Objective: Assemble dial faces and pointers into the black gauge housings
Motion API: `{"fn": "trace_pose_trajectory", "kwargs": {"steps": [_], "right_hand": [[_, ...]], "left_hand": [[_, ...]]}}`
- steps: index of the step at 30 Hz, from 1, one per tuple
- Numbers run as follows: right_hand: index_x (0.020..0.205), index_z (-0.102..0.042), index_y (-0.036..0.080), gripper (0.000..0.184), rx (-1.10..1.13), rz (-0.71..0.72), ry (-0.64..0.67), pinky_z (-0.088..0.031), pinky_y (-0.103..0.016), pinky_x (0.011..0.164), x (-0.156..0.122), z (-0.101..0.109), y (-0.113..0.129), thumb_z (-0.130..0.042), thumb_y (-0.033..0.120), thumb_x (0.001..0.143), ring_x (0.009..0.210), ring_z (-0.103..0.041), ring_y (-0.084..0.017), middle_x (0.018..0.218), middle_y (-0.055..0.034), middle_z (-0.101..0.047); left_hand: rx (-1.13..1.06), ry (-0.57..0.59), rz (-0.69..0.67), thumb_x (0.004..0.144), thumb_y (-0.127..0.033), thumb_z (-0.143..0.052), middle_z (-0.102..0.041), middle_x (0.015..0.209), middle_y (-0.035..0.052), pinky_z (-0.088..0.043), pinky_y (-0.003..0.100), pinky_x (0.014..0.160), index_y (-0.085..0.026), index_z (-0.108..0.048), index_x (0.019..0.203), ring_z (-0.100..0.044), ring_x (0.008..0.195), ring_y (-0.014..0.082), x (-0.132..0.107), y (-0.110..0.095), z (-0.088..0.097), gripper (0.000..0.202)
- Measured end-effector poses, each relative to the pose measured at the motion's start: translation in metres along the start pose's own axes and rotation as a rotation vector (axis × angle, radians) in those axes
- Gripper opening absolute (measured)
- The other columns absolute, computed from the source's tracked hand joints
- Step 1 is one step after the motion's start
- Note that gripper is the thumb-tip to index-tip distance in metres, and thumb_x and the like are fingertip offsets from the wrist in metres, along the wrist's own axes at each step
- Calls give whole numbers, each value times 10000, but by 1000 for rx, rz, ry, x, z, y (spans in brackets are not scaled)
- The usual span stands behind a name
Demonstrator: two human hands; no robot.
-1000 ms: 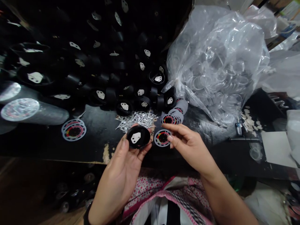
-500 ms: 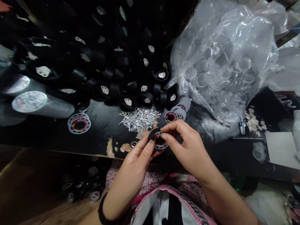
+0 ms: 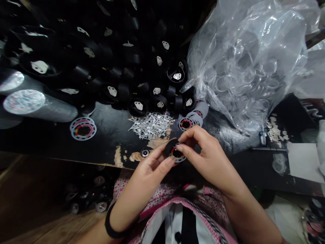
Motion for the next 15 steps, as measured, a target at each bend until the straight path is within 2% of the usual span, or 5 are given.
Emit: {"fn": "trace_pose_trajectory", "kwargs": {"steps": [3, 5, 9, 12, 15], "right_hand": [[978, -590, 211, 123, 45, -83, 15, -453, -216, 669, -7, -6, -8, -671, 228, 888, 765, -564, -97, 881, 32, -585], [1000, -588, 216, 113, 86, -114, 34, -466, -221, 681, -11, -10, -11, -640, 217, 900, 777, -580, -101, 894, 31, -609], [1061, -613, 208, 127, 59, -20, 182, -486, -241, 777, -7, -20, -4, -590, 195, 937, 871, -625, -115, 982, 13, -677], [1024, -651, 167, 129, -250, 86, 207, -468, -343, 872, 11, -30, 4, -541, 185, 958, 961, -629, -195, 1007, -45, -698], [963, -659, 149, 158, -627, 109, 161, -441, -435, 852, 30, -43, 6, -503, 171, 950, 932, -626, -272, 967, -86, -697]], "left_hand": [[72, -27, -3, 838, -364, -745, -736, 1177, 8, -581, 293, 907, -320, -722, 1150, -687, 1081, 214, -2, 0, 2, 316], [176, -39, -18, 849, -358, -725, -741, 1152, 19, -569, 310, 928, -302, -709, 1180, -693, 1063, 218, -6, -1, 5, 335], [347, -145, -74, 845, -336, -715, -747, 1126, 21, -529, 314, 983, -290, -730, 1133, -683, 1090, 231, -17, -9, 26, 292], [206, -290, -46, 819, -364, -747, -756, 1096, 16, -525, 317, 991, -289, -731, 1089, -687, 1085, 236, -25, -12, 49, 281], [-60, -412, -38, 780, -340, -790, -769, 1009, 7, -560, 309, 939, -279, -719, 1001, -713, 1010, 218, -31, -15, 62, 240]]}}
Point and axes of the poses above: each hand's wrist, its own x-axis towards the middle knuckle, its own z-axis out of the back of the hand, y = z × x, the point moved 6 cm from there along x, towards the middle knuckle
